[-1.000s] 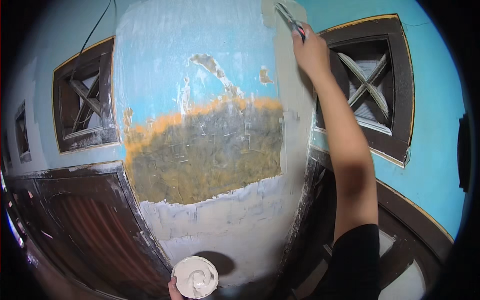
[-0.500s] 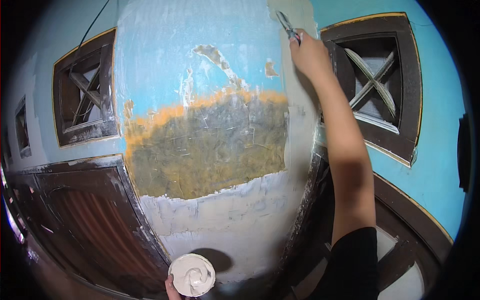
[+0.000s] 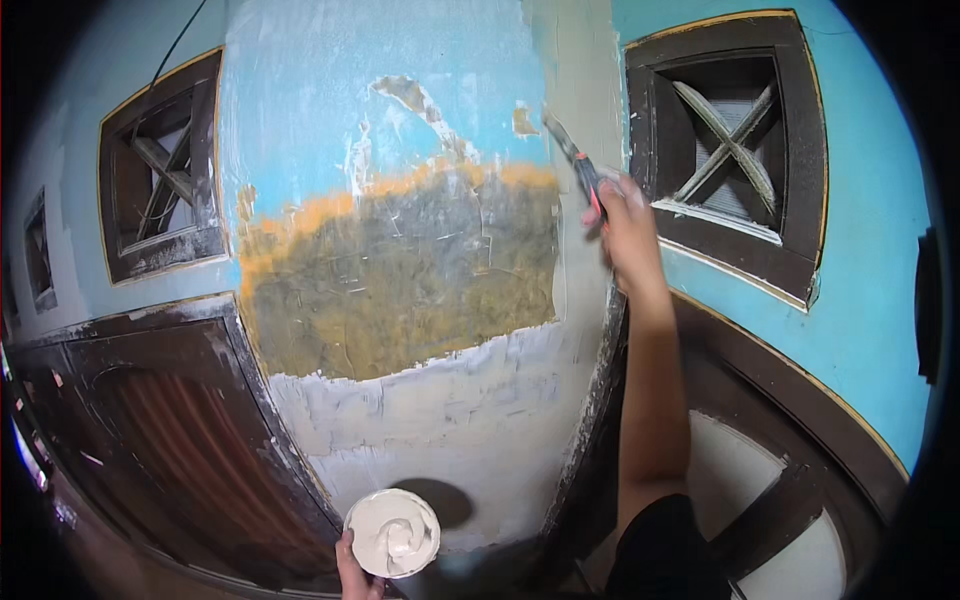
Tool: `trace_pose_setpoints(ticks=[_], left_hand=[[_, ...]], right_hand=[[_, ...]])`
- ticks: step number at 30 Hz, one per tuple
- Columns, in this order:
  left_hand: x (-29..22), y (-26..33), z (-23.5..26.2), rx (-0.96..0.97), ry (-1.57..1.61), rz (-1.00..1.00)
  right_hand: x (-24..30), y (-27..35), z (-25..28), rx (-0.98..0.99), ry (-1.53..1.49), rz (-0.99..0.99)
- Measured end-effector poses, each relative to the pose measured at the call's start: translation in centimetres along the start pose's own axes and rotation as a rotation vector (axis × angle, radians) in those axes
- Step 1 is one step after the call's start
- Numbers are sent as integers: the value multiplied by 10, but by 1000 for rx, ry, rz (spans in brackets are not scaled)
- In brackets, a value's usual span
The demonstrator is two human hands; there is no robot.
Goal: The person applies wall putty to an interior wall using a putty knife, scooping the material from a container and spreading it onto the wall surface.
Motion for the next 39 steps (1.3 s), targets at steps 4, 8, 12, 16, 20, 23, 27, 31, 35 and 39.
trace_pose_setpoints(ticks=[4,8,12,16,20,23,27,31,35,39], left_hand=[[-1,3,-20,-50,-4,4],[10,-5,-8,-38,-10,71],[5,1,-22,-182,74,-43],[2,12,-25,-30,-103,87],[12,-3,6,-257,22,-146],[10,-2,3,28,-43,-27],[6,-6,13,-151,3,-92],[-1,-2,18,-308,35,-136],[4,-8,23,-267,49,-117],[1,-11,13,-264,21,-85]], right_hand=[[-65,49,-46,174,-1104,-377],[-68,52,-60,262,-1409,-381],[-47,44,-64,295,-1344,-302],[-15,10,-57,211,-1036,-183],[40,-88,-45,-33,-405,161],[85,-146,-33,-231,135,337],[109,-201,-43,-216,388,293],[99,-206,-71,-83,592,88],[97,-186,-82,-4,592,142],[87,-163,-81,60,644,119]])
Point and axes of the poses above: each hand's wrist, its own y-axis away from the middle knuckle, its own z-axis out of the back of the hand, x = y × z, the point moved 9 cm from there along -y, towards the middle knuckle, and after that the axes turned 4 degrees about x, right-handed, at the moved point
